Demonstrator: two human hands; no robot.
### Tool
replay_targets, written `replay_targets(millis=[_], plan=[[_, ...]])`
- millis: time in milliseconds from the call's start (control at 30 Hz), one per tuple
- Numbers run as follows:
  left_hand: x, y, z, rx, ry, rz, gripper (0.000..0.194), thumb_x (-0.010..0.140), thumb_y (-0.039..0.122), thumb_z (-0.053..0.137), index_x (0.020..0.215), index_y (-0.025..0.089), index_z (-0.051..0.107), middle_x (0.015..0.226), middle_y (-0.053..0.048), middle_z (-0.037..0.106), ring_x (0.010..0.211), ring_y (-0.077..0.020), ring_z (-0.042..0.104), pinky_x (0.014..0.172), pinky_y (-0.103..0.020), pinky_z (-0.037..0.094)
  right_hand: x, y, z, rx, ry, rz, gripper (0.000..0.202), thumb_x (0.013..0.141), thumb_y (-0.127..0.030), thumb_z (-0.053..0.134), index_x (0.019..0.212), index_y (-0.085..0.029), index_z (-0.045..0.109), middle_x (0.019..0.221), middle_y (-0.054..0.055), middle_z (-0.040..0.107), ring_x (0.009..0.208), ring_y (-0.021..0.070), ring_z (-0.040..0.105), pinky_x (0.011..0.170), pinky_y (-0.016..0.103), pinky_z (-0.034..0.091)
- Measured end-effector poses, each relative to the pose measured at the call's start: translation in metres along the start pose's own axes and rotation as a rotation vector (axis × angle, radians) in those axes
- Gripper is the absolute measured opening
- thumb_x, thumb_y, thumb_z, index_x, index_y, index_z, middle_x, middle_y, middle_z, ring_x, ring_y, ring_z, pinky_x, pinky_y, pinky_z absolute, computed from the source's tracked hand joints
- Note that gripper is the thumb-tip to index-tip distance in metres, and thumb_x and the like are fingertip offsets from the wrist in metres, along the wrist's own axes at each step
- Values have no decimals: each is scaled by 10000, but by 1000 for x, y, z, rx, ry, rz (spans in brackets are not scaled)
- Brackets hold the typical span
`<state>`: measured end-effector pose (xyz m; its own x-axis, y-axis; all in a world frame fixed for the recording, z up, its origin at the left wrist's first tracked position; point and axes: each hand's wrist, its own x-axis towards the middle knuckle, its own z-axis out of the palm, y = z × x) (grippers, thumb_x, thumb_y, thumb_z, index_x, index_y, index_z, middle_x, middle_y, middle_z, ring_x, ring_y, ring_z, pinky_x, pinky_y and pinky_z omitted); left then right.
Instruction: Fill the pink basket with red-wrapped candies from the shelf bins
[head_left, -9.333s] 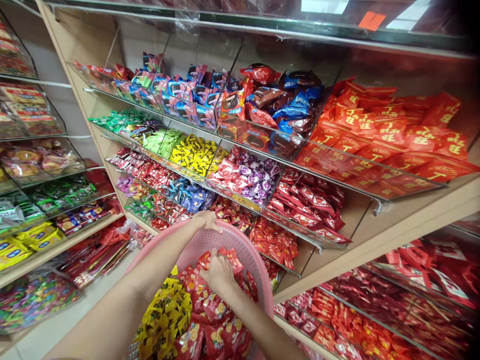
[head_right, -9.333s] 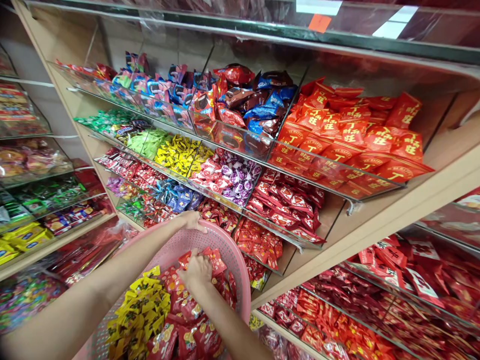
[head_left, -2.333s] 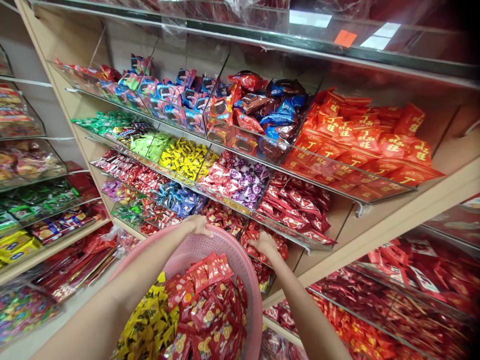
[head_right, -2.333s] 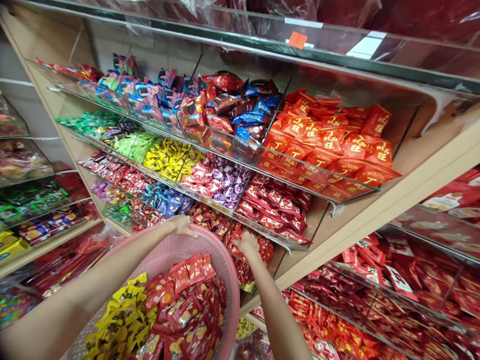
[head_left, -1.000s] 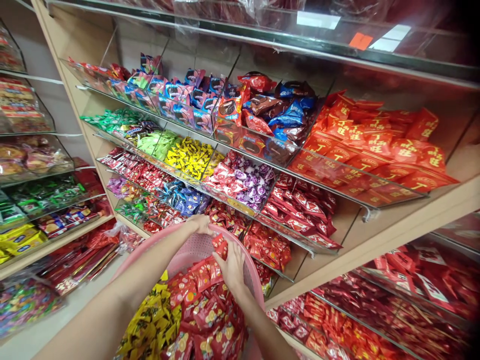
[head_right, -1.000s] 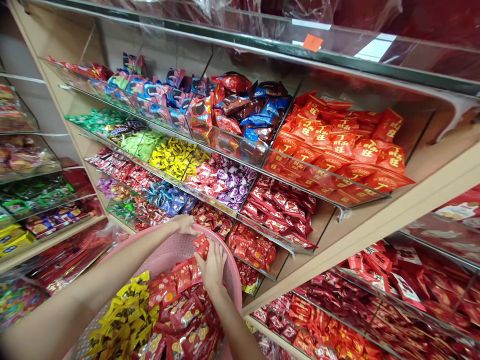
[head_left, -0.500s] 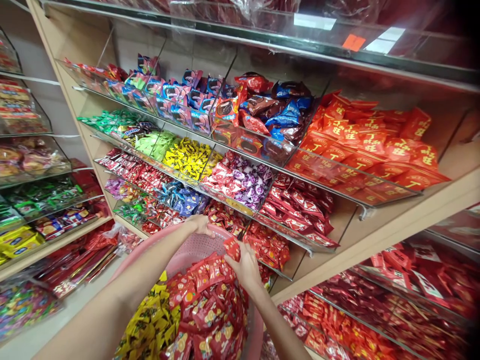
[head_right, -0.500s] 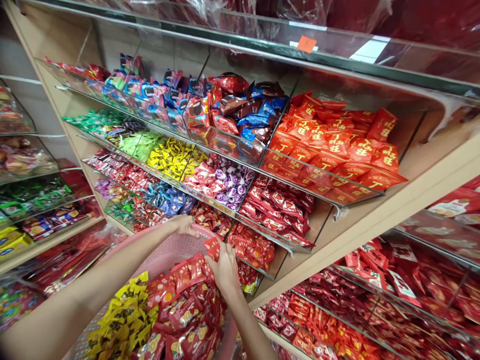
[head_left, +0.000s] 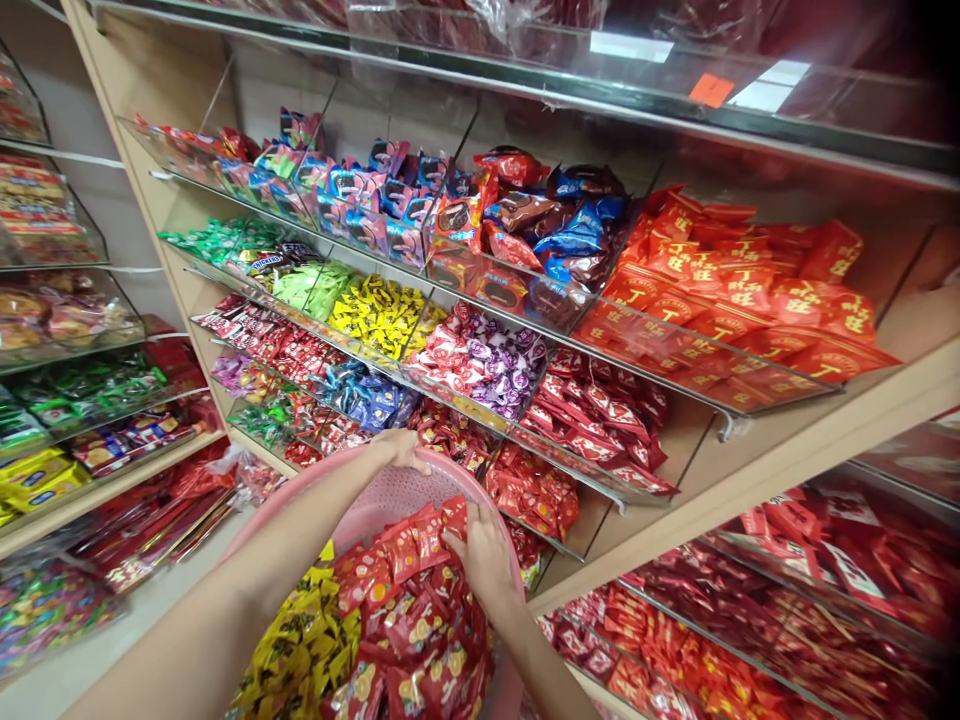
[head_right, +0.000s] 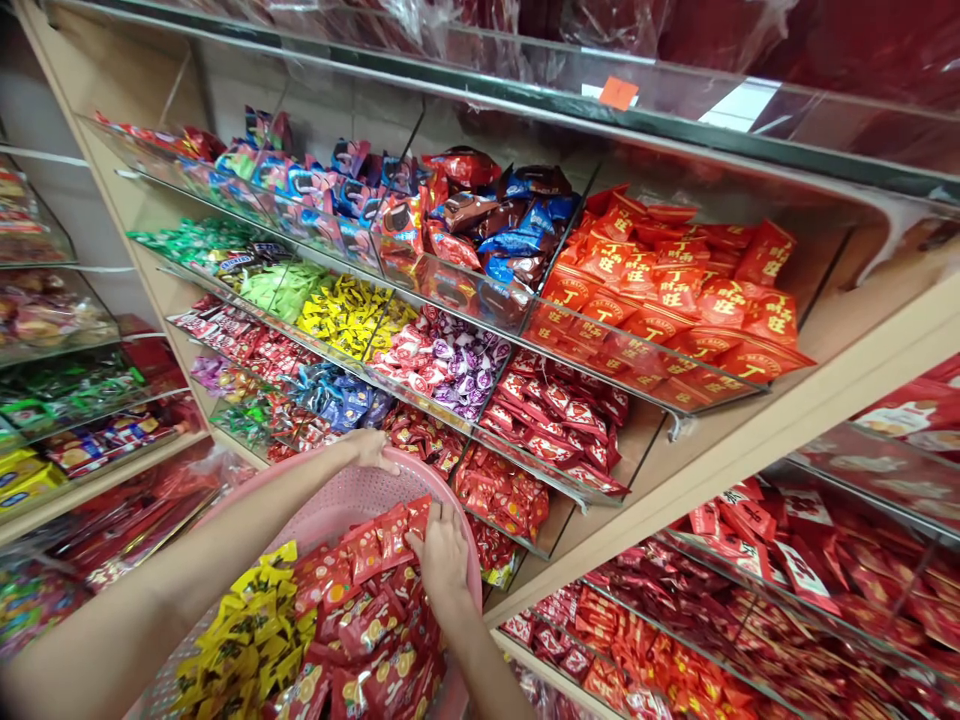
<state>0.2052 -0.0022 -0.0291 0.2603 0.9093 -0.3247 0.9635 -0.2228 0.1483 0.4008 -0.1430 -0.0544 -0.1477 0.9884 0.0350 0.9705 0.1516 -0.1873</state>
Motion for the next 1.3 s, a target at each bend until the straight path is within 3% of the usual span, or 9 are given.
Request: replay_targets(millis=[233, 433, 567, 767, 900, 1000, 1133, 1233, 1300], plan=[[-5, 3, -3, 0, -3, 3, 738, 485, 772, 513, 885, 172, 670, 929, -137, 661, 853, -307, 611, 691, -345, 472, -3, -3, -12, 29, 61, -6, 430, 786, -392, 539, 1119, -123, 495, 1159, 165, 525, 1093, 271, 493, 868, 357, 409], [-5, 3, -2, -9, 14, -11, 749, 477, 778, 508, 880, 169, 673, 931, -146, 658, 854, -308, 609, 680, -340, 469, -5, -41, -16, -65, 44, -61, 416, 811, -433, 482, 1108, -143, 496, 1013, 166, 605, 996, 289, 533, 830, 399, 392], [-3, 1, -1, -24, 7, -7, 745, 471, 792, 492, 867, 188, 672, 931, -129, 661, 853, -289, 610, 693, -325, 462, -1, -59, -8, -171, 15, -107, 380, 797, -393, 512, 1082, -141, 522, 942, 165, 617, 916, 283, 549, 780, 403, 391], [-3, 2, -2, -9, 7, -4, 727, 485, 776, 505, 859, 174, 670, 936, -141, 660, 862, -291, 608, 694, -322, 460, 4, -53, 9, -251, 18, -112, 548, 759, -378, 581, 1203, -84, 455, 973, 212, 596, 917, 305, 544, 746, 408, 402], [-7, 5, -5, 11, 12, -24, 722, 487, 770, 512, 855, 171, 673, 942, -151, 659, 870, -290, 607, 690, -311, 458, 1, -51, 1, -178, 30, -97, 508, 788, -452, 520, 1170, -120, 470, 972, 199, 595, 895, 292, 566, 761, 415, 407], [-8, 6, -6, 13, 3, -22, 694, 504, 757, 512, 851, 178, 671, 920, -135, 665, 848, -273, 612, 688, -302, 453, 4, -41, -18, -84, 76, -92, 457, 823, -519, 413, 1087, -155, 497, 939, 160, 604, 872, 273, 582, 740, 381, 417], [-7, 3, -5, -9, 10, -2, 710, 481, 780, 495, 834, 188, 666, 887, -120, 672, 824, -265, 615, 691, -299, 449, 26, -1, -40, 20, 203, 24, 424, 878, -475, 286, 1134, -172, 437, 992, 127, 595, 861, 228, 593, 683, 313, 418], [-8, 2, -5, -19, 13, 1, 699, 483, 768, 508, 843, 189, 661, 921, -126, 666, 851, -274, 611, 694, -301, 449, 46, 38, -40, 18, 233, 195, 343, 870, -394, 333, 1101, -169, 447, 1011, 124, 591, 892, 234, 586, 662, 306, 414], [-9, 3, -6, -25, 8, 0, 686, 498, 757, 510, 847, 186, 660, 943, -129, 661, 858, -276, 609, 688, -300, 450, 56, 58, -34, 20, 174, 301, 354, 822, -377, 428, 1094, -151, 452, 1033, 144, 581, 926, 254, 577, 664, 316, 415]])
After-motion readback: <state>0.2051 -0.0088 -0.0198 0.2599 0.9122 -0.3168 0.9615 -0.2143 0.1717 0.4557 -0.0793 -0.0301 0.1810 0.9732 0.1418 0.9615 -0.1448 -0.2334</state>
